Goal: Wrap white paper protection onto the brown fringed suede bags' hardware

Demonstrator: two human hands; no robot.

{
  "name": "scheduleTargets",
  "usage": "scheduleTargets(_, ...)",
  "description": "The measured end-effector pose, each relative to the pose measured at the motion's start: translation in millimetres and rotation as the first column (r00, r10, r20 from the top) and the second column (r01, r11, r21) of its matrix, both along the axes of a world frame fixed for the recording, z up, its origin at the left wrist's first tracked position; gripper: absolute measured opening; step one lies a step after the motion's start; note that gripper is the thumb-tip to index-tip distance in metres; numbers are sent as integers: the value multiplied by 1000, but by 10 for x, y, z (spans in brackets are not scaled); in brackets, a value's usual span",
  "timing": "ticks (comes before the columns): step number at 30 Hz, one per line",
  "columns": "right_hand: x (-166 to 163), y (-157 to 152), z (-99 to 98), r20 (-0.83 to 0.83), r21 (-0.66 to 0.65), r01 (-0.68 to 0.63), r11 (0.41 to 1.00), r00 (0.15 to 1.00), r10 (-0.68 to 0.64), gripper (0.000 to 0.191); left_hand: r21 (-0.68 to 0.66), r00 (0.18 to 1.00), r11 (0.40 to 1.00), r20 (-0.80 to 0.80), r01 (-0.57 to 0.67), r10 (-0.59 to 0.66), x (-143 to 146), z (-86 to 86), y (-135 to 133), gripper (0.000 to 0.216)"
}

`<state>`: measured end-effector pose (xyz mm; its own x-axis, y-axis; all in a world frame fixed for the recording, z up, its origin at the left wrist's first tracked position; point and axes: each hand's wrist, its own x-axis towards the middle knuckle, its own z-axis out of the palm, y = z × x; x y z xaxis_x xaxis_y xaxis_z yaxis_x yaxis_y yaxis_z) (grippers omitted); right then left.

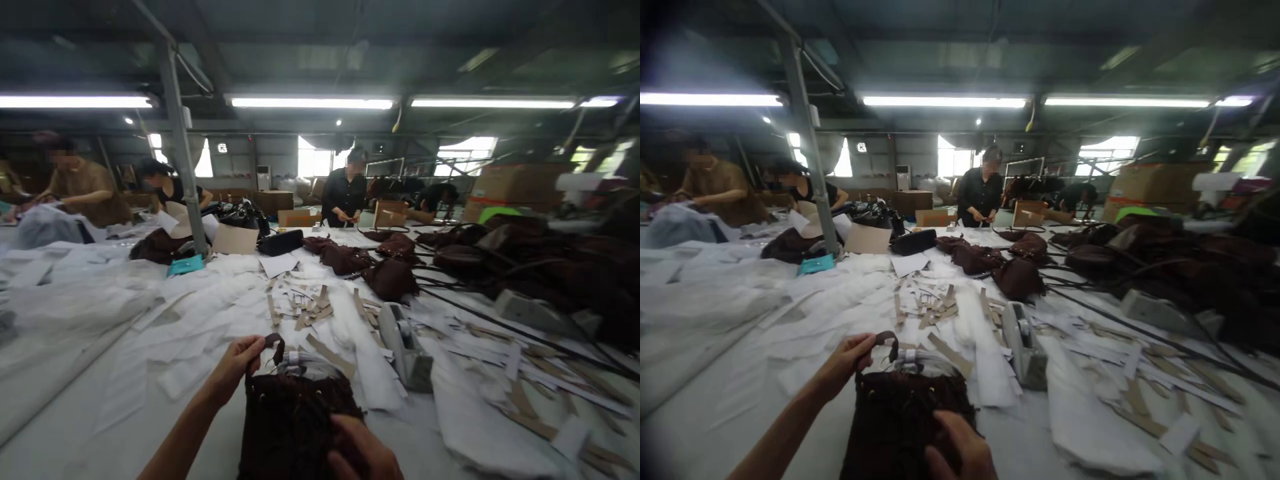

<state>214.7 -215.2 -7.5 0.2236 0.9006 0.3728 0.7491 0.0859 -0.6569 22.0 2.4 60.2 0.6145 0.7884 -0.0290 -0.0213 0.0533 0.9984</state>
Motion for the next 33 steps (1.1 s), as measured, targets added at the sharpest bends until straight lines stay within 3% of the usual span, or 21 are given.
scheduleTargets(3, 78, 215, 560, -127, -53, 60, 997, 990, -67, 46, 75, 996, 994, -41, 80, -77, 42, 108, -153, 43)
scheduleTargets(6, 31, 568, 793, -111, 6, 27, 1000, 993, -26, 63, 73, 987, 986, -49, 153, -150, 67, 200, -275, 39)
scheduleTargets(11, -49, 930, 649, -65, -2, -73, 997, 995, 72, 23, -15, 982, 984, 66, 176, -175, -9, 242, -364, 35)
scheduleTargets(15, 9, 893, 537, -93, -38, -24, 999, 995, 20, 14, 7, 989, 989, 22, 146, -147, -126, 113, -337, 35)
scheduleTargets(20, 103, 776, 557, -133, -69, -6, 998, 991, -3, 3, 95, 993, 992, -96, 85, -76, -224, -61, -263, 39)
scheduleTargets(25, 111, 748, 687, -193, -77, 13, 997, 981, -28, 15, 164, 996, 986, -81, -8, 21, -237, -100, -297, 40)
scheduleTargets(29, 18, 700, 688, -266, -77, -63, 995, 963, 40, 10, 146, 996, 988, -68, -55, 65, -228, -87, -359, 42)
scheduleTargets(33, -192, 536, 561, -248, -88, -121, 989, 964, 95, 11, 279, 975, 957, -223, 78, -14, -342, 0, -382, 44)
